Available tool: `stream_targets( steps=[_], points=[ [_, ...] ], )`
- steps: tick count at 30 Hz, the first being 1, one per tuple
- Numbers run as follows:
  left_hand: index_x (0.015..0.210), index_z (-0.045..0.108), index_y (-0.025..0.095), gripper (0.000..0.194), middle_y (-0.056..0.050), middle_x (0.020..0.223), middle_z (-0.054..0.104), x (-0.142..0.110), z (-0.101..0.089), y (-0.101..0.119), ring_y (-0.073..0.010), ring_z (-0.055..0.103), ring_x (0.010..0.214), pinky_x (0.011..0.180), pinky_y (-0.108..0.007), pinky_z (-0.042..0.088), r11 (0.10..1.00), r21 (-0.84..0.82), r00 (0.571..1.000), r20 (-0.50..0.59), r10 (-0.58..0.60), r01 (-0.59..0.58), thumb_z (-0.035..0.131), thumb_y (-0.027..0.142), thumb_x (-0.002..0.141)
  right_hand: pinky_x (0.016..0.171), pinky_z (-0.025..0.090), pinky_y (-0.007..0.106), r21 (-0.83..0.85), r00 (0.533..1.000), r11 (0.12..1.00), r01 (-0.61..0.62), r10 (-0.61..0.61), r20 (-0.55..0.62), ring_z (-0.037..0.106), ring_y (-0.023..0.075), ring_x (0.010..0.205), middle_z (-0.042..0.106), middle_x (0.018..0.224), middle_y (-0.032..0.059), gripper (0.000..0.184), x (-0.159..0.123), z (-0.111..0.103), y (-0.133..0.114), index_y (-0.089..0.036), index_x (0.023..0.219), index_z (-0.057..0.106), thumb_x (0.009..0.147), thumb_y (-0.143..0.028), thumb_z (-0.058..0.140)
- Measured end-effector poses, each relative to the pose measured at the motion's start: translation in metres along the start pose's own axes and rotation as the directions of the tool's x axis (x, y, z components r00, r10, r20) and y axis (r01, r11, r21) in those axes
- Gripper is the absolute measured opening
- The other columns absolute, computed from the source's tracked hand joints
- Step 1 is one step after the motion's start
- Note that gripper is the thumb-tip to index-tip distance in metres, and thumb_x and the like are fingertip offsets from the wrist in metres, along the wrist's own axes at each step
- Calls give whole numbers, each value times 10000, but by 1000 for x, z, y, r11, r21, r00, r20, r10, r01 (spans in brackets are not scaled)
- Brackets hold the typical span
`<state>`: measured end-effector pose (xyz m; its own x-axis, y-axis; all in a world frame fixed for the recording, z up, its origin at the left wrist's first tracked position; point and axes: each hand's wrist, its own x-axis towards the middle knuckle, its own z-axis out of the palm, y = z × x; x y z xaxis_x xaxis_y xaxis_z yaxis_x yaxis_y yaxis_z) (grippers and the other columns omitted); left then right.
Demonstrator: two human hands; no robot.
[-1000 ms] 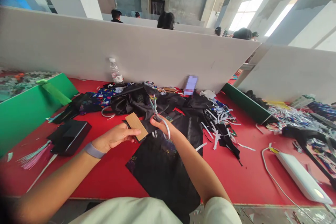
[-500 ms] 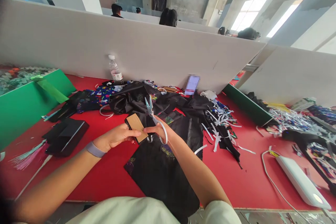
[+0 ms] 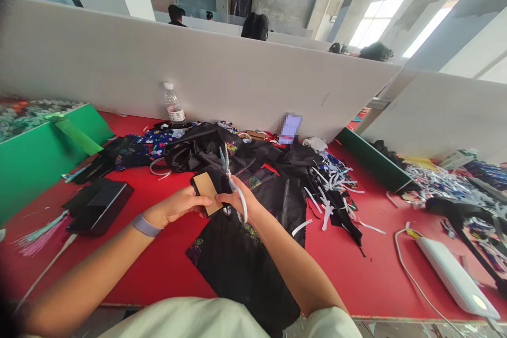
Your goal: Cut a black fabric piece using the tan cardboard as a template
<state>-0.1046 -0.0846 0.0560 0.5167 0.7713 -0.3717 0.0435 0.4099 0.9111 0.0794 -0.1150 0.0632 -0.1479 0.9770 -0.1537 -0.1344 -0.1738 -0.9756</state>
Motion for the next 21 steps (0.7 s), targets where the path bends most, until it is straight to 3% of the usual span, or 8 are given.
stream_targets(
  steps=[5,10,16,21],
  points=[
    [1049,652,170,425,-88,1027,724,3,12,0,-231,682,919,755,-312,529,952,-265,985,-120,126,-154,793,219,651,689,543,328,98,996,992,-75,78,-31,693,220,741,728,827,11,359,3,7,10,-205,949,651,609,-251,754],
    [938,644,171,291,-60,913,732,4,31,-9,-240,685,915,760,-302,526,848,-466,964,-200,177,-253,757,261,685,628,521,299,104,984,993,-63,79,-160,642,178,628,675,676,-13,290,3,15,15,-175,869,645,603,-256,728],
    [983,612,182,319,-46,933,734,1,44,-13,-221,697,848,697,-286,526,847,-448,945,-279,171,-285,752,230,700,654,518,291,93,969,995,-42,63,-241,627,172,646,654,674,-24,284,-1,24,19,-181,865,600,609,-241,706],
    [979,603,185,302,-32,901,726,0,44,-14,-194,693,790,702,-286,527,860,-413,936,-300,182,-299,736,223,710,687,526,304,82,974,996,-28,46,-223,634,179,677,663,714,-28,320,-6,27,27,-193,910,595,627,-271,723]
  ],
)
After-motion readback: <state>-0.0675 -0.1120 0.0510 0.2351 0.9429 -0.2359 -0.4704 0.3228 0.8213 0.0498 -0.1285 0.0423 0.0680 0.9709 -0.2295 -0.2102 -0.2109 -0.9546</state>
